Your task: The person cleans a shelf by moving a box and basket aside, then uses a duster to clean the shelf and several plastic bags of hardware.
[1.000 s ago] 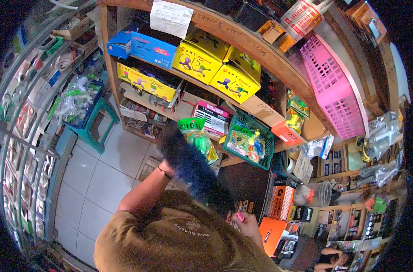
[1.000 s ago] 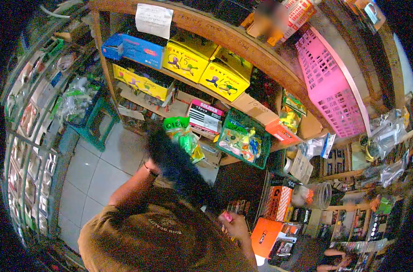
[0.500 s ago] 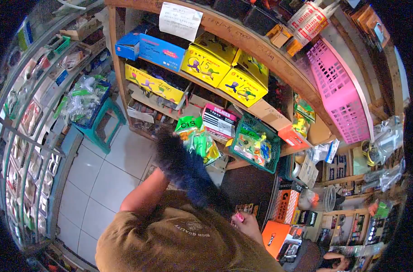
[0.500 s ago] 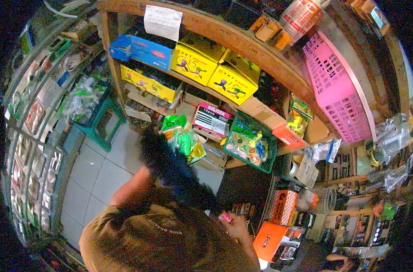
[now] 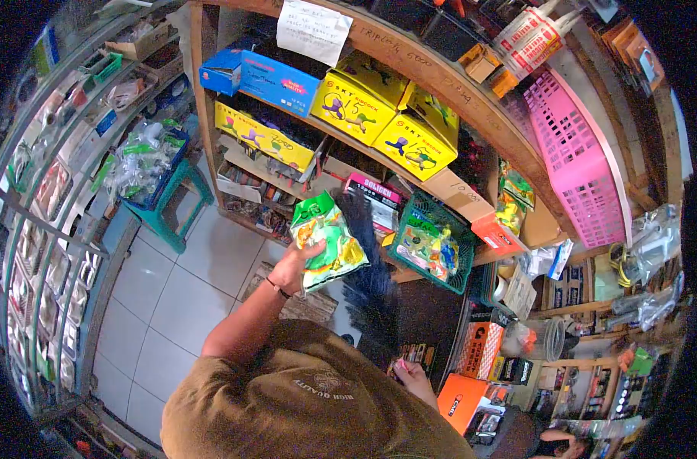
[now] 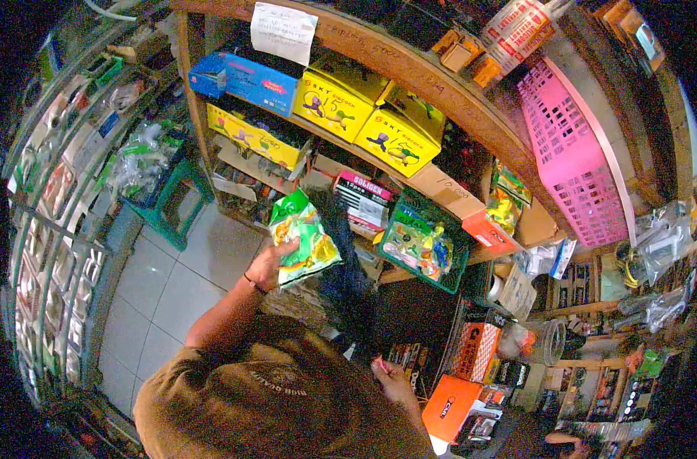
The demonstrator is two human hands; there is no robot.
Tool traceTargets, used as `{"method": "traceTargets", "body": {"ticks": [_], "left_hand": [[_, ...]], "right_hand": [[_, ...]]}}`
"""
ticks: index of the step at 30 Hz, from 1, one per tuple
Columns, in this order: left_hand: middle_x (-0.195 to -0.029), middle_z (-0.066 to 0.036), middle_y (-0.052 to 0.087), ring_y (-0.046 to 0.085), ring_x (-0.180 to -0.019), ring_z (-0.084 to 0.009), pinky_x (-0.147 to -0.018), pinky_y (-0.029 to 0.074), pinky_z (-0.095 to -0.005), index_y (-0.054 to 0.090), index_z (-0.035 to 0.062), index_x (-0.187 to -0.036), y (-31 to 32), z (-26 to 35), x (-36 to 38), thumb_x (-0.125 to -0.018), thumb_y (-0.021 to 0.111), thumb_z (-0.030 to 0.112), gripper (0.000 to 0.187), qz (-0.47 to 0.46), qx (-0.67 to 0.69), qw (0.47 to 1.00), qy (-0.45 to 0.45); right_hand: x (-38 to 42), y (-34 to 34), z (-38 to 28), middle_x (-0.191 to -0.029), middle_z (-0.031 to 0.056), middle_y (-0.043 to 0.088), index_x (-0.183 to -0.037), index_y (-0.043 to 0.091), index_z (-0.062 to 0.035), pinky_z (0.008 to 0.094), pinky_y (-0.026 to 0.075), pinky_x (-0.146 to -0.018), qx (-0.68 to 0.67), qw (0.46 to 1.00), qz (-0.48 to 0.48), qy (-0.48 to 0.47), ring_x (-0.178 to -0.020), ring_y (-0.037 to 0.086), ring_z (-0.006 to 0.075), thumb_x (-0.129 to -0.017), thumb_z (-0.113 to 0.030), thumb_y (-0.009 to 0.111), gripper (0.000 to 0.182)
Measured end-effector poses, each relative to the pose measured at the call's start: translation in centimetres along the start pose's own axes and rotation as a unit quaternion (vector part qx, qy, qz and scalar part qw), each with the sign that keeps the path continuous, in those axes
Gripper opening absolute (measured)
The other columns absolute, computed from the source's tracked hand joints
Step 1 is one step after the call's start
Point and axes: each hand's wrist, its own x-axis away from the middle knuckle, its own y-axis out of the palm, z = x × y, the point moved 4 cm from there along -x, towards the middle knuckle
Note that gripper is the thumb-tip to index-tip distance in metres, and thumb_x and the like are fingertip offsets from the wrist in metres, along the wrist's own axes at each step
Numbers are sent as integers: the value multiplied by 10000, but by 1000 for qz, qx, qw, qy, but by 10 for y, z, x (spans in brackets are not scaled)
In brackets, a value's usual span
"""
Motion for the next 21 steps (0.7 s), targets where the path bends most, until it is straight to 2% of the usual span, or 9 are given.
{"method": "traceTargets", "body": {"ticks": [5, 6, 7, 9, 12, 13, 15, 17, 21], "left_hand": [[-1067, -101, 536, 566, -901, -217, -782, 470, -347, 386, 30, -1196, -27, -11, -6, -803, 505, 74, 413, 82, -44, 994, 60], [-1083, -102, 530, 546, -935, -230, -814, 442, -381, 388, 30, -1209, -9, -7, -9, -821, 441, 112, 400, 17, 27, 993, 112], [-1078, -100, 537, 531, -954, -233, -841, 411, -411, 421, 62, -1197, -3, -7, -5, -835, 388, 190, 386, 3, 137, 991, -2], [-1051, -90, 554, 535, -936, -231, -815, 420, -401, 468, 87, -1150, 29, 3, 7, -863, 337, 317, 390, -8, 267, 963, -28], [-1031, -62, 568, 539, -926, -237, -815, 415, -386, 492, 115, -1113, 6, -3, -10, -835, 320, 521, 521, -209, 316, 925, 34], [-1070, -71, 546, 521, -955, -254, -854, 387, -411, 465, 116, -1150, -11, -7, -14, -806, 320, 581, 597, -200, 297, 933, 25], [-1154, -95, 492, 469, -1040, -283, -900, 350, -439, 416, 109, -1205, 35, 15, 4, -791, 310, 612, 660, -131, 243, 960, 37], [-1235, -117, 422, 388, -1137, -306, -933, 315, -470, 368, 134, -1253, 22, 13, 0, -795, 319, 593, 650, -190, 316, 929, 30], [-1143, -156, 487, 472, -1031, -334, -901, 354, -464, 401, 94, -1220, 13, 3, -8, -815, 341, 516, 588, -116, 254, 960, 19]], "right_hand": [[4, 2, 1, -642, -17, 498, -782, 540, -23, 275, 382, -578, 4, 1000, -10, -11, -617, 434, 82, -847, -311, 497, 298], [0, 2, 2, -645, -5, 510, -789, 542, -20, 276, 385, -574, 45, 998, -20, -48, -614, 437, 87, -845, -295, 502, 284], [0, 3, 3, -649, 8, 522, -797, 544, -16, 278, 388, -570, 86, 992, -30, -83, -611, 440, 92, -844, -279, 507, 270], [-3, 5, 4, -643, 21, 526, -801, 544, -12, 283, 392, -572, 43, 997, -9, -66, -610, 448, 106, -841, -268, 510, 262], [-3, 11, 4, -643, 38, 542, -815, 548, -8, 290, 400, -578, 35, 997, 5, -71, -615, 471, 128, -839, -253, 514, 249], [-3, 12, 3, -650, 41, 555, -825, 553, -8, 291, 405, -582, 67, 993, -2, -93, -621, 487, 136, -838, -250, 514, 245], [2, 9, -10, -678, 45, 580, -850, 562, -14, 285, 414, -595, 43, 988, 10, -146, -643, 520, 135, -836, -248, 518, 238], [8, 3, -26, -729, 52, 604, -880, 571, -13, 278, 423, -617, 7, 997, 46, 62, -676, 546, 141, -829, -245, 530, 240], [0, 6, -19, -722, 58, 597, -878, 570, -9, 287, 424, -617, 122, 991, 4, -60, -672, 548, 151, -828, -243, 531, 242]]}}
